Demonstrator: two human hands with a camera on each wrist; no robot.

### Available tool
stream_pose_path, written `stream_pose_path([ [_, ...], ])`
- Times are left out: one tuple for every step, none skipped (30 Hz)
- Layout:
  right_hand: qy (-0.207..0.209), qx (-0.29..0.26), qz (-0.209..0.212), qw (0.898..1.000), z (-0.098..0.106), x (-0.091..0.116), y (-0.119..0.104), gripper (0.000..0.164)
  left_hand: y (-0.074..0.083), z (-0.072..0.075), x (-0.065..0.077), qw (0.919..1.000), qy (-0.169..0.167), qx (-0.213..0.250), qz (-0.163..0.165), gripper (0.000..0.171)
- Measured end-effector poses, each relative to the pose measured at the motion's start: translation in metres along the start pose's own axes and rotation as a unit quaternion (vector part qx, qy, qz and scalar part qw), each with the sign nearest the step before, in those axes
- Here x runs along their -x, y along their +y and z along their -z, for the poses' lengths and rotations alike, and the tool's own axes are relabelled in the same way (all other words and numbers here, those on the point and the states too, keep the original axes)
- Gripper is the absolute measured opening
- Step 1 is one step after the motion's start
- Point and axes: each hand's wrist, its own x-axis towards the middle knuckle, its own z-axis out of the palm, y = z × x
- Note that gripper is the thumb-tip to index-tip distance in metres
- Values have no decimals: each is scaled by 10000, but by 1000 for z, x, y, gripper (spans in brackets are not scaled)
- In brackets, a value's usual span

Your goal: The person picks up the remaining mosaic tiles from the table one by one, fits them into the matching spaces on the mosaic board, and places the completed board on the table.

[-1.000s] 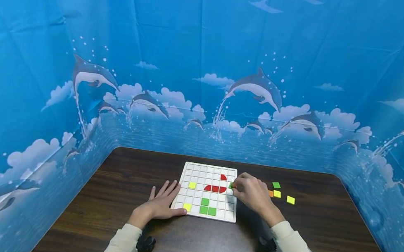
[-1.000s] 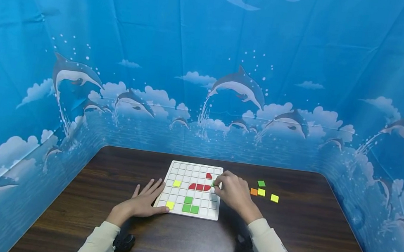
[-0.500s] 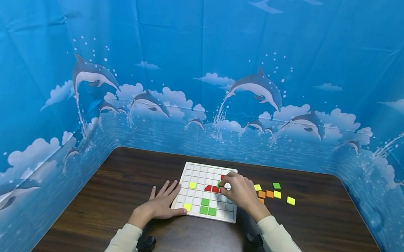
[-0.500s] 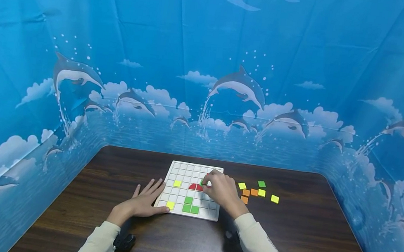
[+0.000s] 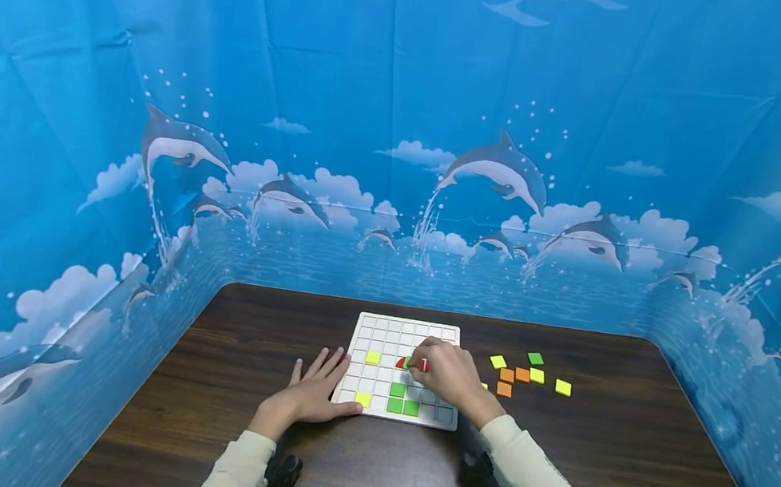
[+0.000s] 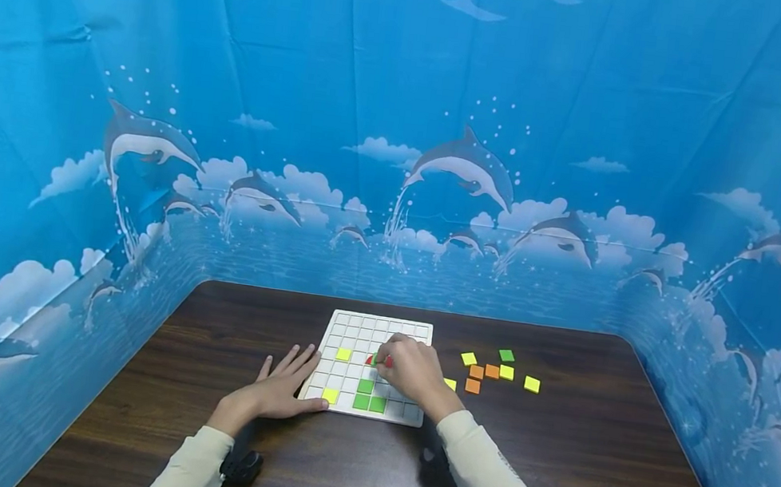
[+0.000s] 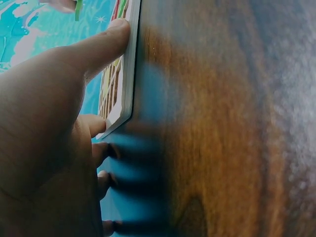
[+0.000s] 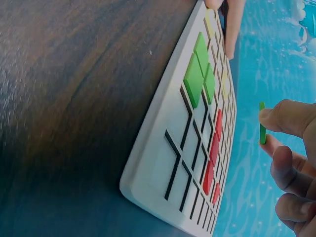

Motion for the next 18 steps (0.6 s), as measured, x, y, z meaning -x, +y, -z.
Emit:
stream_pose_path([
  [-20, -15, 21, 10000, -1, 0, -1, 5, 1, 1, 1, 10000, 11, 32, -19, 117],
  [-31, -25, 58, 10000, -3, -1, -1, 5, 1, 1, 1, 10000, 9, 38, -24, 117],
  [-46, -32, 95, 9999, -4, -1, -2, 5, 1, 2, 1, 10000, 6, 44, -21, 117],
  [-74, -32, 113, 9999, -5, -1, -3, 5, 1, 1, 1, 10000, 4, 56, -22, 117],
  [-91, -22, 151, 9998, -6, -1, -3, 5, 1, 1, 1, 10000, 28, 59, -24, 117],
  [-110, -23, 167, 9998, -7, -1, -4, 5, 1, 1, 1, 10000, 28, 56, -21, 116],
  [-124, -40, 179, 9998, -8, -1, -5, 6, 1, 1, 1, 10000, 37, 57, -19, 116],
  [-145, -50, 192, 9997, -9, -2, -5, 6, 0, 0, 1, 10000, 60, 34, -25, 116],
  [-157, -68, 205, 9996, -11, -2, -6, 6, -1, -2, 0, 9999, 93, 34, -71, 115],
  [-170, -76, 216, 9996, -12, -2, -6, 7, -1, -2, 0, 9999, 91, 61, -83, 115],
  [-179, -84, 233, 9995, -14, -2, -6, 7, -1, -2, 0, 9999, 86, 62, -92, 115],
  [-201, -96, 225, 9995, -15, -2, -6, 8, -1, -1, 0, 9999, 55, 60, -89, 116],
  [-206, -97, 241, 9995, -17, -3, -6, 8, -1, -1, 0, 9999, 44, 58, -84, 116],
  [-211, -94, 260, 9994, -19, -3, -6, 8, -1, -1, 0, 10000, 22, 45, -75, 116],
  [-203, -90, 282, 9994, -20, -4, -5, 7, -1, 0, 0, 10000, -14, 32, -49, 116],
  [-204, -91, 287, 9993, -21, -4, -5, 7, 0, 1, 0, 10000, -50, 24, 8, 116],
  [-206, -98, 285, 9993, -23, -4, -5, 7, -1, 0, -1, 10000, -49, -17, 26, 116],
  [-209, -97, 286, 9993, -24, -5, -4, 6, -1, 0, -2, 10000, -33, -35, 37, 115],
])
